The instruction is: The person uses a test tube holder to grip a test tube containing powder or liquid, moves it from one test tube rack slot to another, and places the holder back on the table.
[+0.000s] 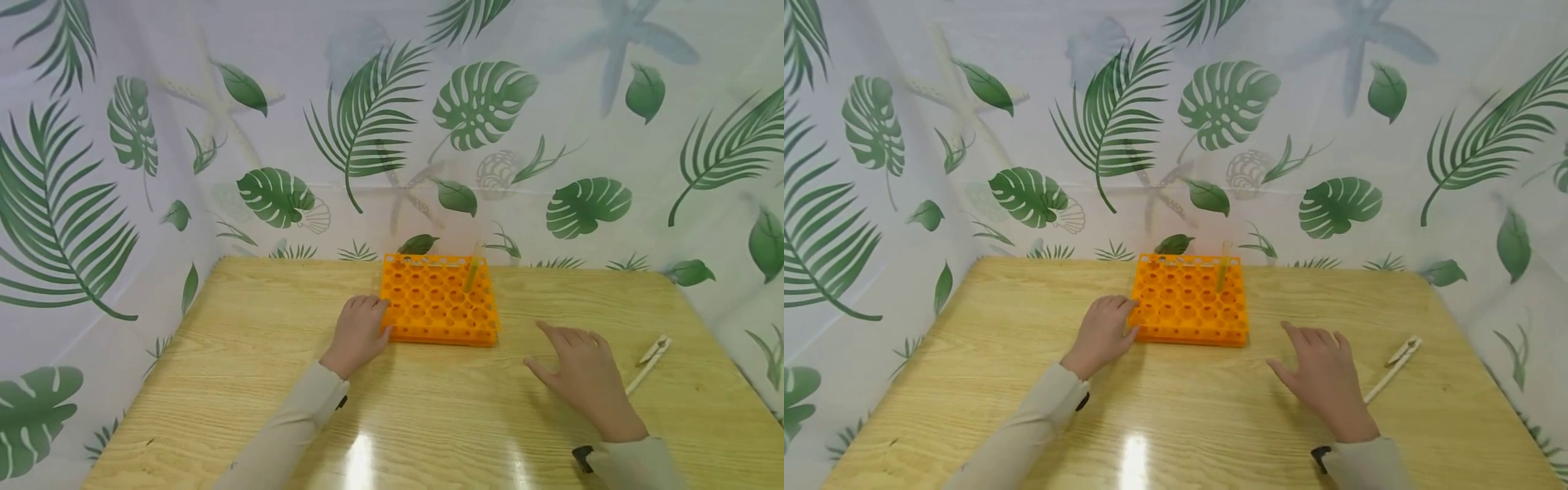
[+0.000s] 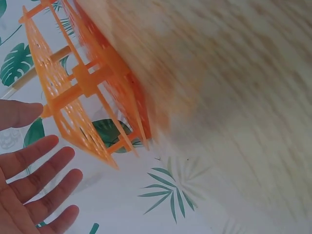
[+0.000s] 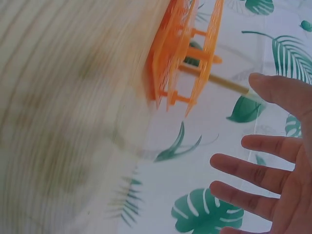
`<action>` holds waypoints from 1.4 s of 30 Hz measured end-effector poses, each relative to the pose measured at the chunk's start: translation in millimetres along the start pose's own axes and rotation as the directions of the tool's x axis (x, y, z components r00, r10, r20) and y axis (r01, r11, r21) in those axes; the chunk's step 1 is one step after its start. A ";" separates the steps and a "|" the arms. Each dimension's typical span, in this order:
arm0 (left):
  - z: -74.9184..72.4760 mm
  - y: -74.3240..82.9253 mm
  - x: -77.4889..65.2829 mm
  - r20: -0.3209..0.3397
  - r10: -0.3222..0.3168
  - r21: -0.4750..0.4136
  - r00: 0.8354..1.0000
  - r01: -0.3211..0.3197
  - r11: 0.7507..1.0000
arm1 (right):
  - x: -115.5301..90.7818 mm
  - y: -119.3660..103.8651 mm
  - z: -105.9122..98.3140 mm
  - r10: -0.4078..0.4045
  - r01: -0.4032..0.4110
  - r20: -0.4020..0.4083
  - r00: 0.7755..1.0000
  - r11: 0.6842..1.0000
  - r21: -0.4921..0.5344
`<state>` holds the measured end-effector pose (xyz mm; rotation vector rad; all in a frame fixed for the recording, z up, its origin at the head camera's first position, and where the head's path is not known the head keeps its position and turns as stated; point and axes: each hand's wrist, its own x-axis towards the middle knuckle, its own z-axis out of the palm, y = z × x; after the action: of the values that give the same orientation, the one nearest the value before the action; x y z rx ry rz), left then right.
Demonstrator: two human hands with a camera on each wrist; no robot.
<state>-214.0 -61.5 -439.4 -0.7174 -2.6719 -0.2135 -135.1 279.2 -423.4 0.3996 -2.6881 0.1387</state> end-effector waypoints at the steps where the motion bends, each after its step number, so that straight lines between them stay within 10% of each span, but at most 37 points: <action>1: 1.2 -0.5 0.5 0.003 0.006 -0.010 1.000 -0.006 1.000 | -1.4 4.1 -0.7 0.007 -0.007 0.005 1.000 1.000 -0.007; 15: 9.1 -1.6 4.1 -0.019 0.068 0.034 0.998 -0.067 0.997 | -27.3 60.1 -12.3 0.150 -0.144 0.121 0.981 0.988 -0.055; 32: 11.2 -0.9 2.7 -0.010 0.047 0.048 0.999 -0.047 0.998 | -46.8 126.0 -8.5 0.292 -0.299 0.491 0.821 0.952 -0.066; 42: 9.7 1.0 2.2 -0.006 0.023 0.029 1.000 -0.023 0.999 | -45.7 133.3 -1.5 0.309 -0.333 0.525 0.794 0.942 -0.050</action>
<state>-218.3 -57.4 -447.4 -0.7366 -2.6542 -0.1697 -134.5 418.3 -445.9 -0.0311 -3.2904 0.2141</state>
